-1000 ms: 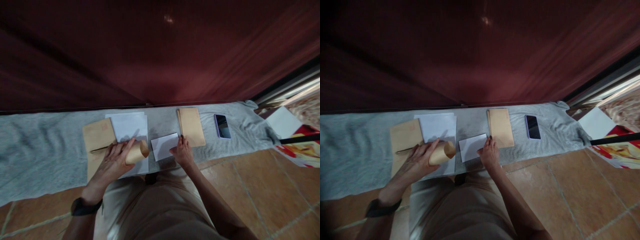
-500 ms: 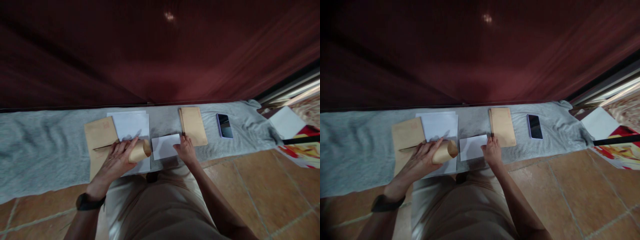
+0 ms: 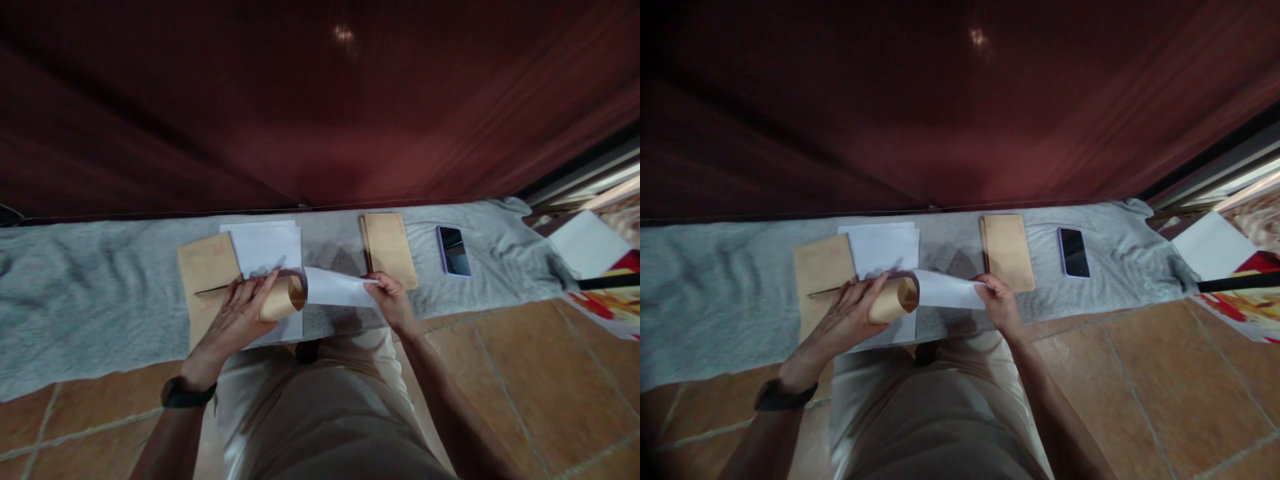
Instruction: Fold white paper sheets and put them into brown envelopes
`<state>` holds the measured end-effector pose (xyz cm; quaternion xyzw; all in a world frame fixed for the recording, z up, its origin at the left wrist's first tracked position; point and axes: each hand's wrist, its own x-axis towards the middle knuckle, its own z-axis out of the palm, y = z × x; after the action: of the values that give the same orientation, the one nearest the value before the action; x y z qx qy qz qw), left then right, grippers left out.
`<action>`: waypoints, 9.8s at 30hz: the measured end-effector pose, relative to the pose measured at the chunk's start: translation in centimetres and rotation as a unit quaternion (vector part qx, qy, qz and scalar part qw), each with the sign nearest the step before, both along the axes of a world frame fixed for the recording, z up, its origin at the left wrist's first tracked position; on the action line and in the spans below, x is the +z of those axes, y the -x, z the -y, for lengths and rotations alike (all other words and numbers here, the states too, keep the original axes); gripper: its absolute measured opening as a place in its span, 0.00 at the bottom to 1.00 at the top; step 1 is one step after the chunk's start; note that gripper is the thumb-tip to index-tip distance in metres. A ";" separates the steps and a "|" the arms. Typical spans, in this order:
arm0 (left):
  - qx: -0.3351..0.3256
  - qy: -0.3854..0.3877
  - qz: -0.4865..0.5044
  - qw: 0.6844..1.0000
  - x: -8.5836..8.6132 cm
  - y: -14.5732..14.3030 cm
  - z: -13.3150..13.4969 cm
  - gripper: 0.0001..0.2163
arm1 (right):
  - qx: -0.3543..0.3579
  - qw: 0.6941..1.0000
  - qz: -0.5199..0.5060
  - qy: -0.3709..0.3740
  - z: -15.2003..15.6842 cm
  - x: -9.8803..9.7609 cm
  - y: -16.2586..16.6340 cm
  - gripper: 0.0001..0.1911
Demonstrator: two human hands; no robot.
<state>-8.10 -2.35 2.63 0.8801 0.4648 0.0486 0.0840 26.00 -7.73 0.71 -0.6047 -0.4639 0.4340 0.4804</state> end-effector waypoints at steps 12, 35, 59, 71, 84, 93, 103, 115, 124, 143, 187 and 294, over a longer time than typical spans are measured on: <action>-0.006 -0.047 0.004 0.999 -1.0 -0.1 0.3 0.47 | 0.041 0.997 0.051 -0.033 0.7 -2.5 2.3 0.12; -0.029 -0.103 -0.024 0.994 -1.3 -0.8 0.3 0.43 | 0.269 0.951 0.146 0.039 -2.0 -0.5 0.1 0.18; -0.042 -0.145 0.019 0.988 1.2 -3.4 -0.5 0.44 | 0.081 0.995 0.037 0.034 -0.9 0.8 2.9 0.09; -0.045 -0.164 0.057 0.984 0.8 -5.0 -0.8 0.47 | 0.000 1.000 0.004 -0.001 0.1 3.1 3.0 0.11; -0.062 -0.154 0.110 0.980 1.1 -6.5 -0.5 0.47 | 0.031 0.968 0.219 -0.121 0.7 3.8 6.3 0.08; -0.079 -0.141 0.083 0.983 1.2 -7.1 -0.2 0.47 | -0.035 0.979 0.173 -0.106 0.1 2.5 6.7 0.08; -0.094 -0.141 0.067 0.983 1.7 -7.8 -0.2 0.46 | -0.036 0.991 0.122 -0.049 0.0 1.4 6.4 0.08; -0.122 -0.120 0.050 0.984 2.1 -8.0 -0.9 0.44 | -0.023 1.000 0.014 0.014 -1.2 -0.2 5.3 0.09; 0.030 -0.072 0.258 0.963 -0.3 -9.4 0.6 0.43 | -0.178 0.916 -0.351 0.081 -1.8 -2.5 5.7 0.14; 0.347 0.476 0.620 0.518 -2.9 -15.8 4.1 0.21 | -0.246 0.899 -0.355 0.076 0.4 -3.3 8.2 0.16; -0.065 0.009 0.084 0.994 -6.1 -17.4 -15.2 0.26 | 0.150 0.905 0.365 -0.157 2.1 -6.3 3.7 0.25; -0.124 -0.007 0.025 0.992 -6.2 -11.8 3.3 0.24 | 0.284 0.818 0.464 -0.185 1.5 -4.2 -1.5 0.21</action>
<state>3.71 -5.62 -3.53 0.9300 0.3495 0.0630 0.0947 27.54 -9.26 -3.47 -0.4760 -0.8545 0.1248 0.1663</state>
